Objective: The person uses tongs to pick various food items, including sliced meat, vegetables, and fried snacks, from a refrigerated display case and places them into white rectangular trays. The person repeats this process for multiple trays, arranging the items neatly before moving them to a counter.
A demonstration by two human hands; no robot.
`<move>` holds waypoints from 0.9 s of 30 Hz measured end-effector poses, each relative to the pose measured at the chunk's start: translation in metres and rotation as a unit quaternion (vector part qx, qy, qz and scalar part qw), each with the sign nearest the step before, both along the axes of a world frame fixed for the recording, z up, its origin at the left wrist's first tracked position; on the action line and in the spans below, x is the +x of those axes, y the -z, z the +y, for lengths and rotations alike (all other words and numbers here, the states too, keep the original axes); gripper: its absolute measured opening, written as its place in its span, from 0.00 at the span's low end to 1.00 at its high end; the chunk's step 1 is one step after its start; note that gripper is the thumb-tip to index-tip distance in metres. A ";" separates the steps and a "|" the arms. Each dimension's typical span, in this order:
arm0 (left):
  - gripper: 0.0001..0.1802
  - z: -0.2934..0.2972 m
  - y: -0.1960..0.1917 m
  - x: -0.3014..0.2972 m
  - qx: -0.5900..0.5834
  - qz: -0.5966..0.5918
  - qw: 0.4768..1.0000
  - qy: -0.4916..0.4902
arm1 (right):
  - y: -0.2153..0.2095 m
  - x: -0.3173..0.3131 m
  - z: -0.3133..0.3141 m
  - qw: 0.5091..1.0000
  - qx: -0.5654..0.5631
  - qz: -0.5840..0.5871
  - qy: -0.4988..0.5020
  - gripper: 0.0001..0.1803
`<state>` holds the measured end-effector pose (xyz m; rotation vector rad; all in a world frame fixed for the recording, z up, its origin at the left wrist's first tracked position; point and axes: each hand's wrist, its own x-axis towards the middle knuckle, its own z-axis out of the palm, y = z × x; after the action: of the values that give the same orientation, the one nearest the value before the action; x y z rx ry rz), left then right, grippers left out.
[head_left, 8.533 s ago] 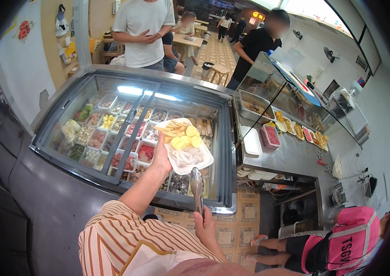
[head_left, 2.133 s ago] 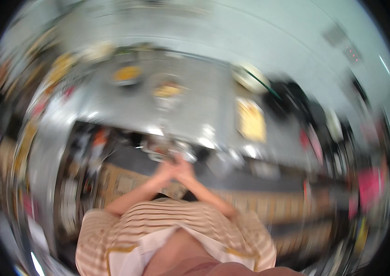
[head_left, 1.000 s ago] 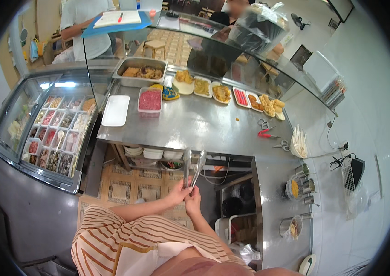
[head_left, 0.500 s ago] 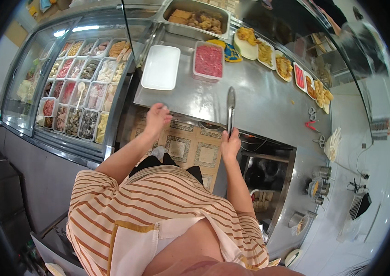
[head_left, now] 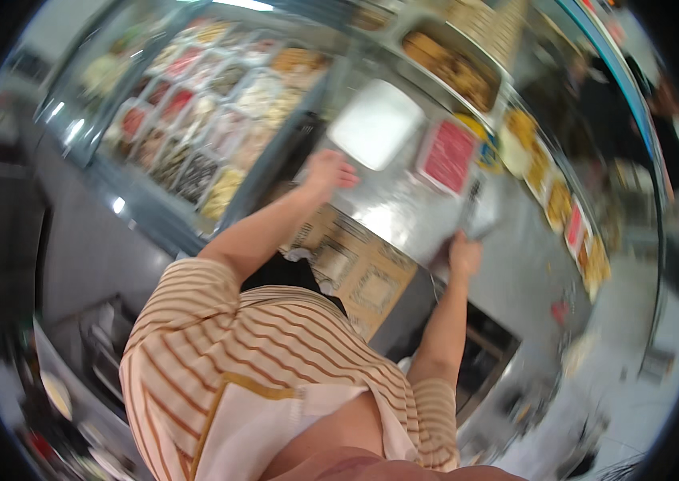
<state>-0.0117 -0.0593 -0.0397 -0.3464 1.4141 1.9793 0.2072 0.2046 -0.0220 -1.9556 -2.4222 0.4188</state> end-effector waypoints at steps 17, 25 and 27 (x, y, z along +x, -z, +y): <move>0.08 -0.360 0.003 -0.032 -0.306 0.252 0.866 -0.304 | -0.046 -0.005 -0.176 0.850 -0.065 0.323 -0.411 0.25; 0.15 -0.502 0.019 -0.222 -0.467 0.371 0.766 -0.242 | -0.030 -0.213 -0.425 0.699 0.024 -0.125 -0.704 0.15; 0.18 -0.530 0.016 -0.276 -0.458 0.379 0.778 -0.203 | -0.001 -0.254 -0.471 0.658 -0.060 -0.262 -0.704 0.10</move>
<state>-0.2873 -0.5890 -0.0556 -0.2783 3.0490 1.6139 -0.0468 -0.2667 -0.0205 0.3976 -3.7987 -0.1180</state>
